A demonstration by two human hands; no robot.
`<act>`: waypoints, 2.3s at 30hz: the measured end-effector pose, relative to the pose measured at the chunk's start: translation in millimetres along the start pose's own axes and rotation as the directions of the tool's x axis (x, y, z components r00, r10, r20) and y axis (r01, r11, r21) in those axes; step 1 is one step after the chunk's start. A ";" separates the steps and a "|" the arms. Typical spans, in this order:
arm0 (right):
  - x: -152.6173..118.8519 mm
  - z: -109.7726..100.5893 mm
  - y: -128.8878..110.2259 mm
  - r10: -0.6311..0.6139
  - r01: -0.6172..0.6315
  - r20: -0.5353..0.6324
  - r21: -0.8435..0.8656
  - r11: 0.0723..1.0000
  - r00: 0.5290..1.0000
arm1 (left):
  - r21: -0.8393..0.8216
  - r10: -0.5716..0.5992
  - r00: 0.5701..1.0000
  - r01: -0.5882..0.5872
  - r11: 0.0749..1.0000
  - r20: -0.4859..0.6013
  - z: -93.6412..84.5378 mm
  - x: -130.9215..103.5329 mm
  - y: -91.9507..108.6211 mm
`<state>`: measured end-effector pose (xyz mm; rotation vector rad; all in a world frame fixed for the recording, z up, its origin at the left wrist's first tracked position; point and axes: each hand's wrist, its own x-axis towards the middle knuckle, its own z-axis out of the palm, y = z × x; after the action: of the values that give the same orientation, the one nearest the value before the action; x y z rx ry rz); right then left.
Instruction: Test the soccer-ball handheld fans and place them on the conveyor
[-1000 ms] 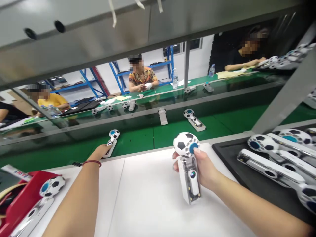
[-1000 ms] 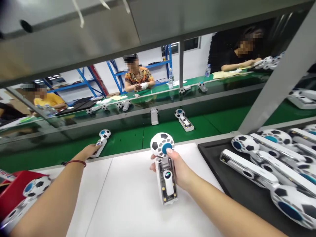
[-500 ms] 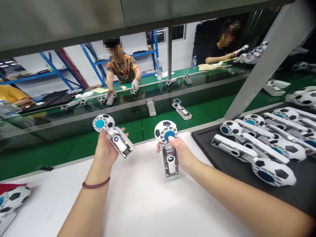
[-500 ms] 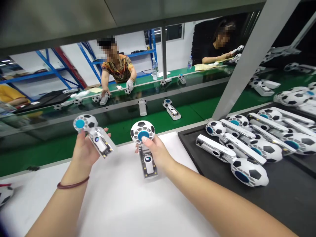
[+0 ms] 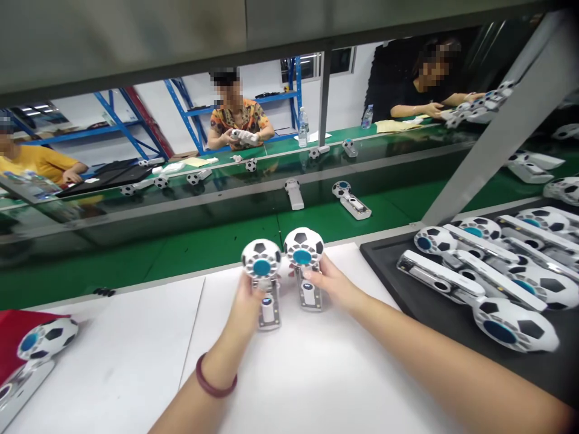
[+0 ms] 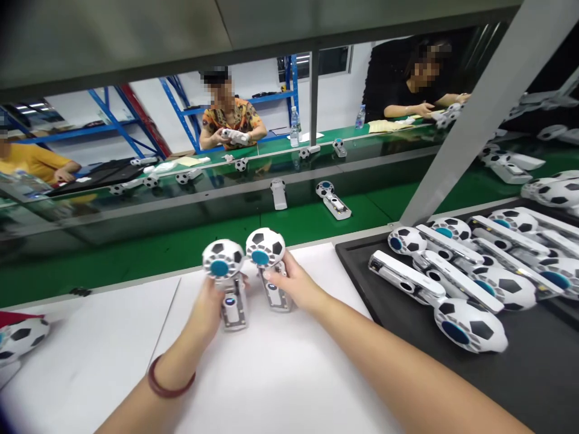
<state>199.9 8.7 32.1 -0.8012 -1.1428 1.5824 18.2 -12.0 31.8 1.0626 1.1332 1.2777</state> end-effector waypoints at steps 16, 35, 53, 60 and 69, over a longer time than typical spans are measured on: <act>-42.2 -11.3 -7.0 0.320 -0.371 0.250 0.191 0.909 0.914 | -0.349 -0.208 0.941 0.295 0.889 0.265 -10.9 -29.2 -15.3; -37.1 -5.2 4.8 0.261 -0.324 0.266 0.228 0.918 0.928 | -0.295 -0.275 0.938 0.329 0.897 0.211 -8.5 -29.7 -10.8; -36.9 -6.3 4.2 0.278 -0.335 0.252 0.217 0.917 0.927 | -0.246 -0.239 0.935 0.304 0.921 0.261 -12.4 -28.6 -15.2; -38.0 -2.7 1.6 0.296 -0.353 0.249 0.229 0.907 0.922 | -0.226 -0.238 0.950 0.282 0.933 0.202 -9.3 -30.8 -15.2; -38.9 -4.8 3.8 0.287 -0.367 0.282 0.289 0.884 0.915 | -0.227 -0.269 0.943 0.311 0.923 0.199 -8.2 -30.4 -12.0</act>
<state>214.4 -27.3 25.6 -0.6123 -0.8846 2.1362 12.7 -42.9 19.7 0.7586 0.9311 1.0458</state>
